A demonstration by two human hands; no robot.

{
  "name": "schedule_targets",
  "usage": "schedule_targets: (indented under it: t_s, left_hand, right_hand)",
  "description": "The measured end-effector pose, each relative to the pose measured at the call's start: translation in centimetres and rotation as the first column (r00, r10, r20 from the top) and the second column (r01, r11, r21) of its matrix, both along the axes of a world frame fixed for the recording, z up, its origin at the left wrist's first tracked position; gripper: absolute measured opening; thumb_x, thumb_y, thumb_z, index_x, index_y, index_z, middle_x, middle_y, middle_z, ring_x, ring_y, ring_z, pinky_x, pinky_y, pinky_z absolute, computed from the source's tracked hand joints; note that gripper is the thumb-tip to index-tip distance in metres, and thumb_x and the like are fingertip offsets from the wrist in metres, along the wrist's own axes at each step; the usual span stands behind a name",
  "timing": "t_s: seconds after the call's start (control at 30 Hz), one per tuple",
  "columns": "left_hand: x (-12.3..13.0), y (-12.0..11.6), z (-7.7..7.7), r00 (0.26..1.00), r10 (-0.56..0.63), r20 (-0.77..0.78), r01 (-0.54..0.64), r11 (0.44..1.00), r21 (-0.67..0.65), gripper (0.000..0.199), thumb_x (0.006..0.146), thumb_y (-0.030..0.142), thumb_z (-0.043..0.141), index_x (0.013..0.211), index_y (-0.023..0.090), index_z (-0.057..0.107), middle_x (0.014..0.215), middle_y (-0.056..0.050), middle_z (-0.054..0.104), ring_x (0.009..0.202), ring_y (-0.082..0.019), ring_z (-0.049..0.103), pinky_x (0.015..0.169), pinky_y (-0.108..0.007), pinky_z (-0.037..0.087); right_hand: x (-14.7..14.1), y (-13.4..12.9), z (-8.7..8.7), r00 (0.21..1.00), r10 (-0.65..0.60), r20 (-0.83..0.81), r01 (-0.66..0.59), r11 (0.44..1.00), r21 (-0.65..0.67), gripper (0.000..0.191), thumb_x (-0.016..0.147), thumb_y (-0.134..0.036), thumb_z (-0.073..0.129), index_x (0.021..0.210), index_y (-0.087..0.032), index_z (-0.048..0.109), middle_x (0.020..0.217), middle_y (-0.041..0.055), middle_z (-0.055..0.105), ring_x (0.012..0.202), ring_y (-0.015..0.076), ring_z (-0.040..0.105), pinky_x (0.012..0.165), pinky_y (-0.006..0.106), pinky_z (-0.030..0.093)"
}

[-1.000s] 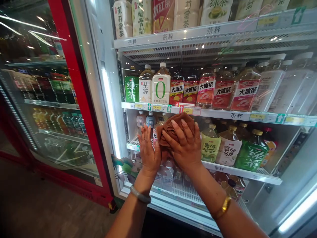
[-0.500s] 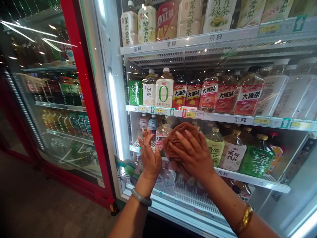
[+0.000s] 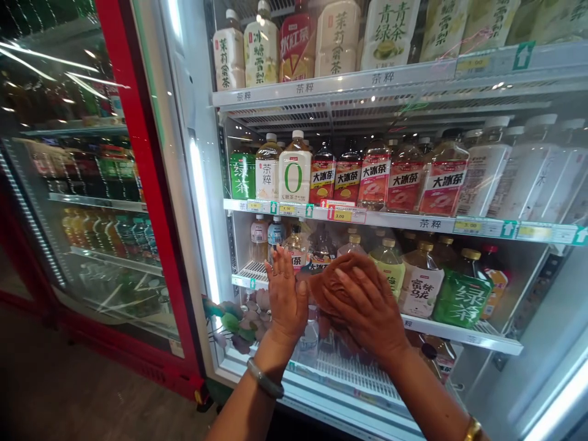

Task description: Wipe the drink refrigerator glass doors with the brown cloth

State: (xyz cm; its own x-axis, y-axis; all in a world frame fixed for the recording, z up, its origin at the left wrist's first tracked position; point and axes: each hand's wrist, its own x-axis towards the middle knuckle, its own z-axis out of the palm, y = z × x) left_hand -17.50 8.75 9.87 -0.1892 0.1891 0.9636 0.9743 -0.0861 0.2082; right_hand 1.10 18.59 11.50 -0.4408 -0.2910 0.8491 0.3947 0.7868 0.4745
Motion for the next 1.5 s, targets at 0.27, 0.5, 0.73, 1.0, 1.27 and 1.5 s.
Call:
schedule_targets:
  t_s: [0.27, 0.5, 0.73, 1.0, 1.27, 1.5]
  left_hand:
    - [2.1, 1.0, 0.2, 0.995, 0.016, -0.096, -0.021, 0.998, -0.058, 0.066, 0.111, 0.038, 0.029, 0.171, 0.018, 0.01, 0.176, -0.013, 0.023, 0.166, -0.024, 0.013, 0.136, -0.052, 0.003]
    - [3.3, 1.8, 0.2, 0.993, 0.032, -0.116, -0.038, 0.998, -0.045, 0.066, 0.11, 0.032, 0.033, 0.171, 0.017, 0.012, 0.176, -0.014, 0.023, 0.166, -0.024, 0.012, 0.136, -0.053, -0.004]
    - [3.8, 2.7, -0.1, 0.989, 0.072, -0.13, -0.074, 0.997, -0.012, 0.068, 0.108, 0.032, 0.039, 0.171, 0.021, 0.015, 0.176, -0.011, 0.023, 0.167, -0.023, 0.01, 0.135, -0.053, -0.005]
    - [5.1, 2.8, 0.3, 0.989, 0.067, -0.132, -0.073, 0.996, -0.042, 0.07, 0.105, 0.027, 0.037, 0.171, 0.016, 0.015, 0.174, -0.014, 0.027, 0.166, -0.025, 0.013, 0.134, -0.055, -0.008]
    - [6.6, 3.0, 0.6, 0.99, 0.045, -0.133, -0.054, 0.996, -0.064, 0.073, 0.103, 0.022, 0.043, 0.17, 0.021, 0.017, 0.173, -0.011, 0.032, 0.165, -0.023, 0.018, 0.134, -0.054, -0.011]
    - [7.1, 3.2, 0.8, 0.989, 0.047, -0.142, -0.055, 0.997, -0.056, 0.068, 0.104, 0.025, 0.039, 0.17, 0.019, 0.019, 0.174, -0.012, 0.03, 0.166, -0.023, 0.014, 0.133, -0.056, -0.012]
  right_hand:
    - [-2.5, -0.3, 4.8, 0.952, -0.093, -0.293, 0.066, 0.993, -0.099, 0.053, 0.09, -0.041, 0.072, 0.143, -0.036, 0.062, 0.167, 0.0075, 0.042, 0.158, 0.0379, 0.033, 0.13, 0.073, 0.02]
    - [0.5, -0.1, 0.4, 0.987, -0.061, -0.147, 0.051, 0.996, -0.072, 0.044, 0.097, -0.035, 0.064, 0.141, -0.037, 0.063, 0.161, 0.0051, 0.05, 0.16, 0.0285, 0.03, 0.134, 0.064, 0.019]
    - [2.7, 1.9, 4.0, 0.933, -0.101, -0.346, 0.089, 0.995, -0.052, 0.052, 0.086, -0.036, 0.079, 0.137, -0.034, 0.066, 0.163, 0.0074, 0.047, 0.155, 0.0375, 0.039, 0.132, 0.065, 0.025]
    - [0.8, 0.1, 2.0, 0.973, -0.078, -0.218, 0.06, 0.994, -0.09, 0.042, 0.097, -0.037, 0.066, 0.139, -0.033, 0.063, 0.16, 0.0089, 0.048, 0.16, 0.0311, 0.028, 0.133, 0.066, 0.021]
    - [6.4, 2.7, 1.1, 0.975, -0.117, -0.188, 0.108, 0.992, -0.061, 0.047, 0.098, -0.031, 0.066, 0.144, -0.037, 0.059, 0.168, 0.0018, 0.04, 0.16, 0.0304, 0.032, 0.134, 0.065, 0.02]
    - [2.8, 1.5, 4.4, 0.956, -0.117, -0.268, 0.1, 0.992, -0.078, 0.053, 0.089, -0.035, 0.077, 0.139, -0.031, 0.063, 0.17, 0.0061, 0.034, 0.159, 0.0373, 0.03, 0.132, 0.068, 0.023]
